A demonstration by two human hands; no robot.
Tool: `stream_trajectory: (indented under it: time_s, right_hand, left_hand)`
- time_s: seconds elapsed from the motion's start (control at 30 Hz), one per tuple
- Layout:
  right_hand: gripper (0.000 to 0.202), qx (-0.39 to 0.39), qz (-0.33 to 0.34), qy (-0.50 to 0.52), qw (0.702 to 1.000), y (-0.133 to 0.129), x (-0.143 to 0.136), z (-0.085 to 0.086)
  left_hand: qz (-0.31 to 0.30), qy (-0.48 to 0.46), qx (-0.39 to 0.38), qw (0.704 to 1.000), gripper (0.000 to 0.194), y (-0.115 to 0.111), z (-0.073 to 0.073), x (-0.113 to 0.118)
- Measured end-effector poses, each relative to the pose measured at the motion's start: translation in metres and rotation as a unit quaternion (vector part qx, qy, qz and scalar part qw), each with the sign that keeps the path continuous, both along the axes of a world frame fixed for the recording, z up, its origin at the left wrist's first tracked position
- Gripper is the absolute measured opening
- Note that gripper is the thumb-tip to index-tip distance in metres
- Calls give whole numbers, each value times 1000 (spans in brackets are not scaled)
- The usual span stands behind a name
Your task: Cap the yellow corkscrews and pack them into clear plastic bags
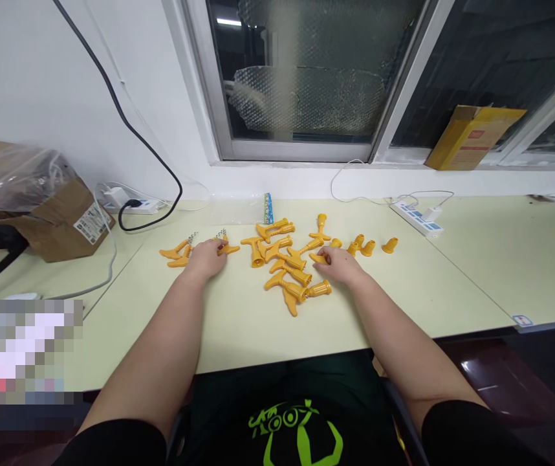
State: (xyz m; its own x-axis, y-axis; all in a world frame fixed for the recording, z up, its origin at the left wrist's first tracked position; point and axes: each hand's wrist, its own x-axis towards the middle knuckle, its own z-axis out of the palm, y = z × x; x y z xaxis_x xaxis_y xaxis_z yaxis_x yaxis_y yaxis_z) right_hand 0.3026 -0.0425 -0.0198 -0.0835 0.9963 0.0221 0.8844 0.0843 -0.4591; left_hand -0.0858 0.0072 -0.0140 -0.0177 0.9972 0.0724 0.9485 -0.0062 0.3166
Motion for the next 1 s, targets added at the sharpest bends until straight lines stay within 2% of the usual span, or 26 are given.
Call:
stream_trajectory:
  time_s: [0.17,0.27,0.33,0.4,0.43,0.53,0.57,0.63,0.73,0.83,0.9,1.0]
  right_hand:
    - [26,-9,-10,16,1000,-3,-1,3]
    - [24,35,-12,60,998,-3,0,4]
    - [25,83,-27,139,986,-1,0,5]
    - [29,117,-48,276,953,1,0,6]
    - [31,119,-53,362,923,3,-1,7]
    - [35,77,-27,583,808,5,-3,11]
    - [35,58,-10,622,781,5,-4,13]
    - [35,32,23,651,758,3,-8,14]
    - [36,52,71,620,779,-6,-19,15]
    - [34,121,124,522,835,-17,-32,15]
    - [30,141,168,455,863,-25,-39,16]
    - [26,140,204,397,884,-32,-47,19]
  left_hand:
    - [0,-8,9,1000,50,3,-6,-3]
    - [4,-7,32,999,49,0,-4,2]
    - [4,-18,80,997,45,-4,-1,7]
    - [-8,-43,146,988,39,-8,3,14]
    - [-23,-57,182,981,35,-11,6,19]
    - [-104,-95,267,953,30,-21,15,34]
    - [-139,-107,283,943,29,-25,18,41]
    - [-215,-135,289,923,31,-34,22,55]
    - [-333,-204,256,884,41,-49,24,80]
    - [-416,-252,225,844,57,-63,20,105]
    - [-450,-254,195,834,62,-70,17,118]
    - [-448,-252,165,842,59,-76,14,129]
